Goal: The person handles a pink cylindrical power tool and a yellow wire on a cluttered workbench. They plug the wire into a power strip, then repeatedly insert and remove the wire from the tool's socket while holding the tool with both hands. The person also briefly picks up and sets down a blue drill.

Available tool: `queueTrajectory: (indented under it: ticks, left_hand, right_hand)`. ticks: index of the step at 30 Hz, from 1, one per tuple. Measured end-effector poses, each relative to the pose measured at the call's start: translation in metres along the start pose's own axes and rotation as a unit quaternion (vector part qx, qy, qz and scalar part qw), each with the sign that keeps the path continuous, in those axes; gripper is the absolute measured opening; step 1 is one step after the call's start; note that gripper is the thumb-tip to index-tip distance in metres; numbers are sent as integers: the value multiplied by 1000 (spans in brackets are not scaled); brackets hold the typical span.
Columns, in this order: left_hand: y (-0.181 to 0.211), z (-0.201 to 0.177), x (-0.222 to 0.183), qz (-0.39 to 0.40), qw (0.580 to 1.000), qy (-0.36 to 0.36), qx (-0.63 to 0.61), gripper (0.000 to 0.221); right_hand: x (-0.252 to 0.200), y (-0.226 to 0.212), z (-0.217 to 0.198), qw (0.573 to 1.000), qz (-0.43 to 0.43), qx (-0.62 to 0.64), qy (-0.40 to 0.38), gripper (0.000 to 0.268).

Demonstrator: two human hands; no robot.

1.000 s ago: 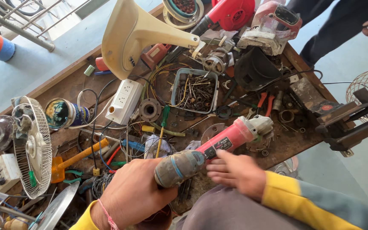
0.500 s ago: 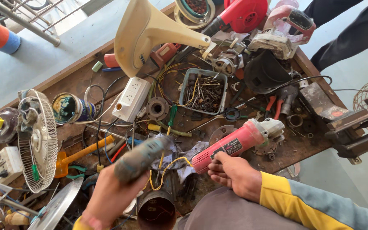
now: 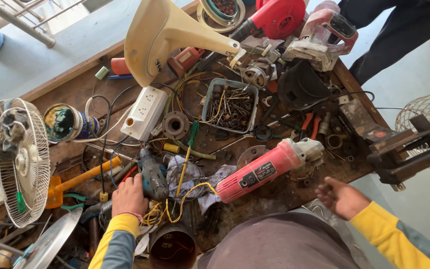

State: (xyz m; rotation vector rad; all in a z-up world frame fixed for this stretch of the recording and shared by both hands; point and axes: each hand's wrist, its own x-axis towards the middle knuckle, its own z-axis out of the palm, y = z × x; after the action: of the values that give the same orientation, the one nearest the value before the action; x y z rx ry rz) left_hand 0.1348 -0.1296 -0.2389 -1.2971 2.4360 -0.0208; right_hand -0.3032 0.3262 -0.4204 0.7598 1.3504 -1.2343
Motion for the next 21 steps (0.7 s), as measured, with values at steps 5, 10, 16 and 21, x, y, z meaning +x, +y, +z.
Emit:
queueTrajectory:
  ticks: [5, 10, 16, 21]
  left_hand:
    - [9, 11, -3, 0, 1000, 17, 15, 77]
    - [27, -2, -21, -24, 994, 96, -51, 62]
    - [97, -41, -52, 9, 922, 165, -351, 37]
    - [143, -26, -94, -42, 859, 175, -479, 25]
  right_hand:
    - [47, -40, -12, 996, -7, 56, 76, 20]
    - [59, -58, -1, 999, 11, 21, 26, 29]
    - [57, -38, -14, 997, 64, -23, 28, 35]
    - [53, -10, 10, 991, 43, 81, 100, 19]
